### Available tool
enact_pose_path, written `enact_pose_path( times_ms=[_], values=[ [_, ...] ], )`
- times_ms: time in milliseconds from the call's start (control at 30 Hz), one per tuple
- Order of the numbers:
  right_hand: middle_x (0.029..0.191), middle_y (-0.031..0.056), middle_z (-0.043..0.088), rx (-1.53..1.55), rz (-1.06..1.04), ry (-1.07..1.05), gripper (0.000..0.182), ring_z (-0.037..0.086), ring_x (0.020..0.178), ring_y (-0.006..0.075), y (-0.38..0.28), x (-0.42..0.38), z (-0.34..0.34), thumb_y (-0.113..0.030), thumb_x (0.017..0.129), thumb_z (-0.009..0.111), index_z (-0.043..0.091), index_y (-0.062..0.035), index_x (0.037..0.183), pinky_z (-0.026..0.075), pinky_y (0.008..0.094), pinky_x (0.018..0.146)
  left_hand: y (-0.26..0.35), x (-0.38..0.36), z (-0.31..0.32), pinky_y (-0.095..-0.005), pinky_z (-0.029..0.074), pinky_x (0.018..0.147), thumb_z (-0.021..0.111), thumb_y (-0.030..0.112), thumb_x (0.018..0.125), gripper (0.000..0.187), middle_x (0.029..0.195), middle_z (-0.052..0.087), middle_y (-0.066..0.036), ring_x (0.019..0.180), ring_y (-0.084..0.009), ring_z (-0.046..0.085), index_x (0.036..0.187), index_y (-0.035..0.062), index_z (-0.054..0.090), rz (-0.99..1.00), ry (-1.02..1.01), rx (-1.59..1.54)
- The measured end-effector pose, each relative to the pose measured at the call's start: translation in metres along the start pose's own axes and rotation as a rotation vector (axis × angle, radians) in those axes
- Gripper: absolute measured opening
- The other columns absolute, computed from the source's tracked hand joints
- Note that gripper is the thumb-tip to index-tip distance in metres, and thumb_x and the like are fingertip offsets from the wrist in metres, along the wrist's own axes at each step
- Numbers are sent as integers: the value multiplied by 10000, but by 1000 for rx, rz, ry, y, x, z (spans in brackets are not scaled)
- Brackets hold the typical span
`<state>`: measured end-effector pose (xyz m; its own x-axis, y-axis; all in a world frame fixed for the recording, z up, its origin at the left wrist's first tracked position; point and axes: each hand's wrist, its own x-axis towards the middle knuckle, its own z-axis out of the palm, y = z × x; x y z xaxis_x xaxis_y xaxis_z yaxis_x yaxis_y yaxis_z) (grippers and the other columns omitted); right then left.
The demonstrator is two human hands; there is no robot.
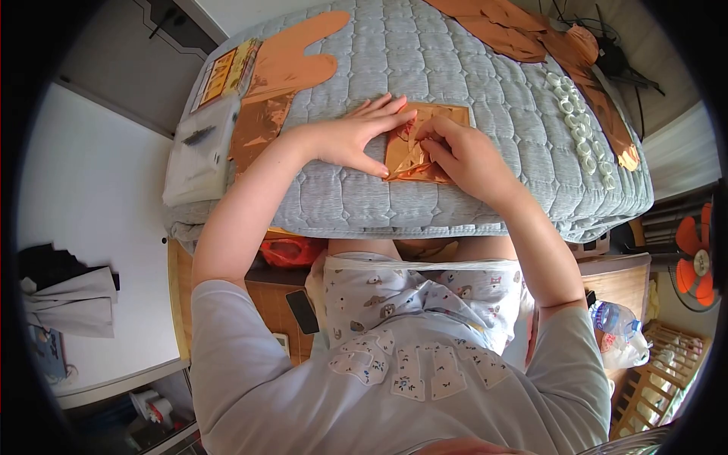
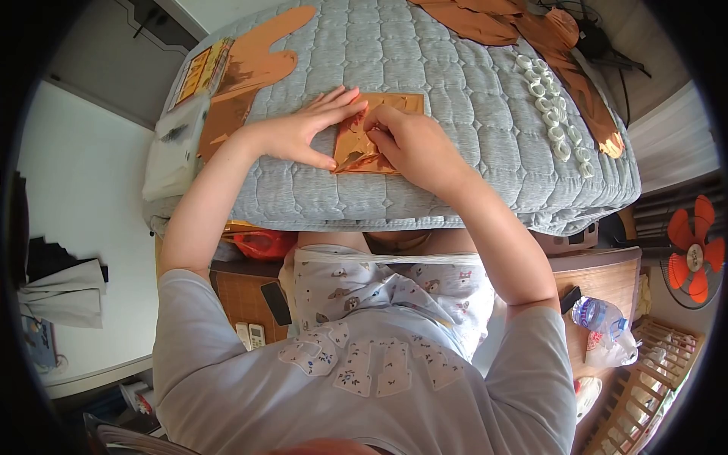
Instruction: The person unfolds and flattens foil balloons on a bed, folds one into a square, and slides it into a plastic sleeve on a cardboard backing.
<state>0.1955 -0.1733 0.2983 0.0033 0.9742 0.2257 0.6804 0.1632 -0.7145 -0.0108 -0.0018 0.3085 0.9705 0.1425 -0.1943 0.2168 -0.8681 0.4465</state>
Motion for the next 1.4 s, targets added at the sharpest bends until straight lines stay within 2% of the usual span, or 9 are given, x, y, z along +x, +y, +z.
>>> enact_pose_path(
  times_ms=[267,333,367,500,833,900,1000,1267,1400],
  values=[
    [890,159,707,-28,-47,29,144,698,820,347,5,4,5,-143,979,621,628,-47,1087,532,419,733,29,-15,11,-520,53,1292,736,133,846,905,1727,116,-127,1599,-331,48,1621,173,270,53,263,-117],
    [882,159,706,-25,-59,43,142,699,815,345,8,4,6,-141,980,618,621,-47,1086,533,420,729,43,-21,16,-542,119,1283,680,124,897,746,1683,261,-158,1591,-314,132,1578,144,376,131,358,176],
    [874,161,704,-32,-65,47,139,700,809,344,9,4,7,-139,981,616,614,-45,1084,533,418,722,50,-23,25,-549,210,1262,613,132,948,588,1607,407,-161,1543,-315,297,1514,81,460,138,394,342],
    [852,166,698,-15,-42,43,126,701,787,336,8,4,6,-133,987,610,595,-43,1074,535,408,704,75,-32,60,-522,329,1211,605,366,987,654,1552,462,-206,1451,-352,437,1499,-8,447,44,428,442],
    [992,128,718,220,67,-109,261,701,900,320,-4,2,-29,-146,960,680,626,-14,1179,556,376,808,73,-34,73,-485,351,1200,656,453,945,788,1549,457,-218,1448,-347,440,1520,-24,404,50,417,422],
    [1181,120,701,-179,-522,13,365,676,1088,321,5,-4,-34,-183,939,717,635,-25,1258,538,414,942,74,-34,72,-484,351,1200,655,457,946,790,1550,455,-217,1448,-345,441,1519,-25,404,50,413,419],
    [1344,111,651,-438,-681,-103,469,597,1271,323,9,-18,-38,-288,944,706,628,-35,1331,479,467,1067,73,-34,72,-491,352,1200,668,455,936,796,1558,445,-221,1452,-351,436,1515,-28,414,49,414,397],
    [1427,121,610,-366,-506,-259,605,530,1369,335,21,-24,-36,-454,954,647,596,-49,1401,398,522,1163,78,-37,75,-476,369,1188,681,465,925,777,1553,458,-214,1455,-331,438,1482,-27,455,46,449,432],
    [1432,113,610,-314,-571,-311,661,525,1380,329,11,-35,-32,-486,920,683,593,-40,1399,400,528,1159,87,-54,94,-454,438,1137,649,279,953,521,1448,584,-172,1370,-282,550,1385,-3,578,23,555,468]
  ],
)
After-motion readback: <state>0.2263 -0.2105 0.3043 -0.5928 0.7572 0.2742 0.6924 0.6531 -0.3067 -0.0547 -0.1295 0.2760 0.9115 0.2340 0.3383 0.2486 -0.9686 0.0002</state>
